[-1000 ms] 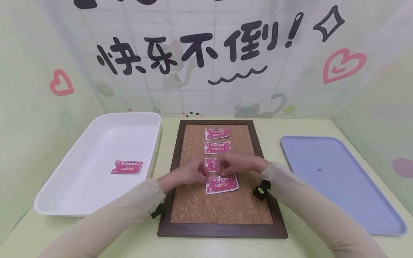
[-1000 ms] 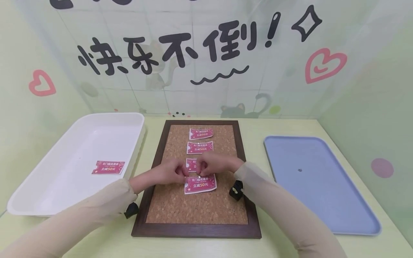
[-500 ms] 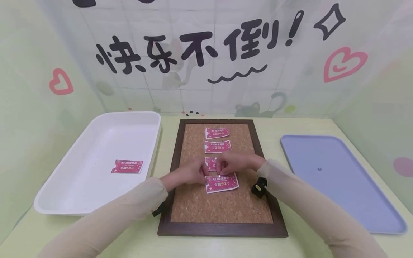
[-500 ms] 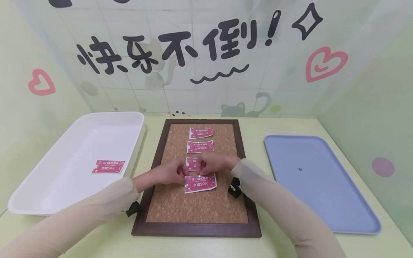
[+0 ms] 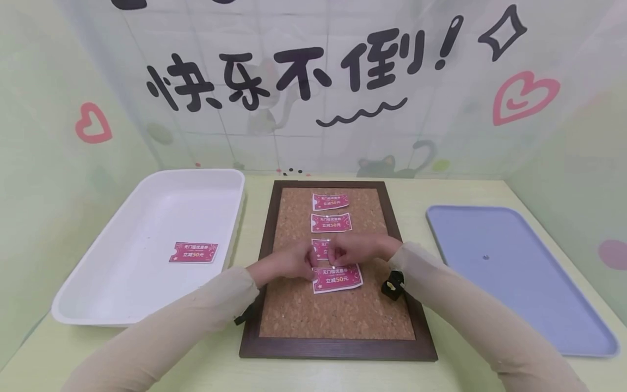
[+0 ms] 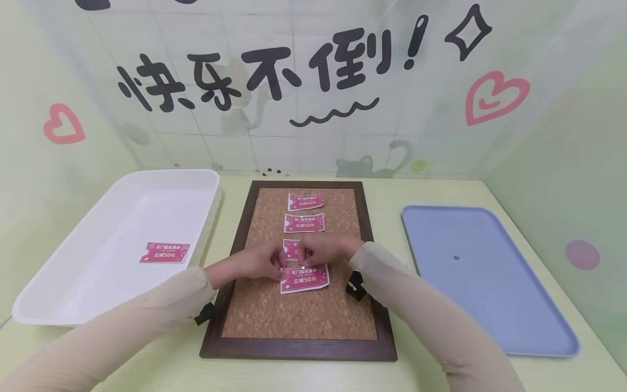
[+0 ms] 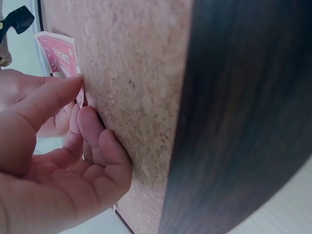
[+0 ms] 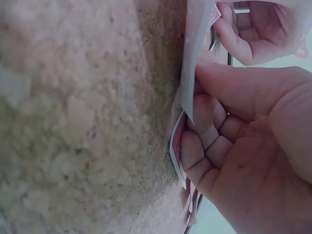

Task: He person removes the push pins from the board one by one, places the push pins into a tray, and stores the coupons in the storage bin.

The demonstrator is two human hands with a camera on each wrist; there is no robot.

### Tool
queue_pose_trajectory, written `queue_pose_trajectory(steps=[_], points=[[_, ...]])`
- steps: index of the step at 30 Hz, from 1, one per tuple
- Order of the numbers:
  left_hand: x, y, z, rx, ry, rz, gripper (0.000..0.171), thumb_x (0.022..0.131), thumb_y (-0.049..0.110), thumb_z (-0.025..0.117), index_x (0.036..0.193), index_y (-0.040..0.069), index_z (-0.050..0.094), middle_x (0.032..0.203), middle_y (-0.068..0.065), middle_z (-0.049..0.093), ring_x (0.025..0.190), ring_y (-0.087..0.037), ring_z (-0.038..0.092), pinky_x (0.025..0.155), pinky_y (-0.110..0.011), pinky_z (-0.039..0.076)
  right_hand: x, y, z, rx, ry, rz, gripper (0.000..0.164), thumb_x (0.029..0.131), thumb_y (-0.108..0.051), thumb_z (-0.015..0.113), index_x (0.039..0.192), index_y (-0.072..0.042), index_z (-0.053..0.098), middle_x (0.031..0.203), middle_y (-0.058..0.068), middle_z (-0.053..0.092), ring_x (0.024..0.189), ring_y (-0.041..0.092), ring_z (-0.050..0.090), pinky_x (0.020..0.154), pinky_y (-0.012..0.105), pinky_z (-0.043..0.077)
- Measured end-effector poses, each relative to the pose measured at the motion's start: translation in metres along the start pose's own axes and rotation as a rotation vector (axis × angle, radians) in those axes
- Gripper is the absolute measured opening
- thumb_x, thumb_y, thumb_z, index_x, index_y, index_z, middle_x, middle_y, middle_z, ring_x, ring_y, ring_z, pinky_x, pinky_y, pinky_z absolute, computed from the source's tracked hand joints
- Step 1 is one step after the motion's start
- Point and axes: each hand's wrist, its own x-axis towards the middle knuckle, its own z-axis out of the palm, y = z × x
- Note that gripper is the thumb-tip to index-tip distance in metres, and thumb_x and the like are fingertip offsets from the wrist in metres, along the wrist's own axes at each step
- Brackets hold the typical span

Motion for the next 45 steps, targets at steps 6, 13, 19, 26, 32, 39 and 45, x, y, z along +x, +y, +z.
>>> queue_pose_trajectory(steps=[6, 13, 19, 26, 32, 39, 45], points=[[0.0001, 0.0002, -0.001, 0.002, -0.006, -0.003, 0.022, 0.072, 0.0, 0.073, 0.086, 0.002, 0.055, 0.074, -0.005, 0.057, 0.066, -0.018, 0.055, 0.055, -0.027, 0.042, 0.0014, 0.0003, 0.0018, -0.017, -0.003, 0.009, 0.004, 0.089, -0.009, 0.059, 0.088, -0.006, 0.057, 0.08, 0.0, 0.056, 0.071, 0.013, 0.054, 0.066, 0.023, 0.044], [0.0007, 0.0001, -0.0019, -0.017, -0.021, 0.008, 0.023, 0.072, -0.002, 0.072, 0.087, 0.001, 0.055, 0.076, -0.005, 0.057, 0.067, -0.019, 0.055, 0.057, -0.028, 0.043, 0.0016, 0.0034, 0.0024, 0.0, -0.01, -0.003, 0.004, 0.09, -0.01, 0.057, 0.088, -0.007, 0.056, 0.08, -0.001, 0.056, 0.073, 0.013, 0.054, 0.068, 0.025, 0.044], [0.0008, -0.0003, -0.0026, -0.018, -0.033, 0.0, 0.022, 0.073, 0.0, 0.071, 0.088, 0.002, 0.055, 0.077, -0.006, 0.057, 0.068, -0.019, 0.055, 0.059, -0.028, 0.044, 0.0014, 0.0068, -0.0007, 0.045, 0.0, -0.026, 0.004, 0.089, -0.008, 0.06, 0.09, -0.004, 0.059, 0.08, -0.001, 0.058, 0.073, 0.012, 0.056, 0.067, 0.025, 0.046], [0.0007, -0.0003, -0.0026, -0.025, -0.032, -0.003, 0.022, 0.074, 0.0, 0.071, 0.088, 0.002, 0.055, 0.077, -0.006, 0.057, 0.068, -0.019, 0.055, 0.059, -0.028, 0.044, 0.0015, 0.0057, -0.0008, 0.053, 0.007, -0.011, 0.005, 0.087, -0.008, 0.062, 0.088, -0.004, 0.061, 0.078, -0.001, 0.06, 0.07, 0.011, 0.057, 0.065, 0.024, 0.047], [0.0002, 0.0006, -0.0026, -0.031, -0.025, -0.006, 0.02, 0.073, -0.001, 0.071, 0.086, 0.001, 0.056, 0.075, -0.006, 0.057, 0.066, -0.019, 0.055, 0.056, -0.027, 0.042, -0.0013, 0.0018, 0.0007, 0.043, 0.01, 0.024, 0.004, 0.087, -0.01, 0.062, 0.088, -0.008, 0.058, 0.08, -0.001, 0.059, 0.072, 0.013, 0.057, 0.067, 0.024, 0.046], [-0.0002, 0.0003, -0.0022, -0.044, -0.025, -0.005, 0.02, 0.073, -0.002, 0.071, 0.085, 0.001, 0.055, 0.075, -0.006, 0.058, 0.066, -0.019, 0.055, 0.056, -0.027, 0.042, -0.0023, 0.0007, 0.0008, 0.036, 0.002, 0.017, 0.004, 0.089, -0.011, 0.06, 0.088, -0.008, 0.058, 0.08, 0.0, 0.059, 0.073, 0.013, 0.057, 0.068, 0.024, 0.046], [-0.0001, -0.0009, -0.0013, -0.052, -0.021, 0.007, 0.02, 0.073, -0.003, 0.071, 0.085, 0.0, 0.056, 0.075, -0.006, 0.058, 0.064, -0.019, 0.055, 0.055, -0.027, 0.042, -0.002, 0.0035, 0.0007, 0.057, 0.005, 0.012, 0.005, 0.089, -0.012, 0.06, 0.088, -0.007, 0.061, 0.079, 0.0, 0.06, 0.072, 0.014, 0.057, 0.068, 0.024, 0.045]])
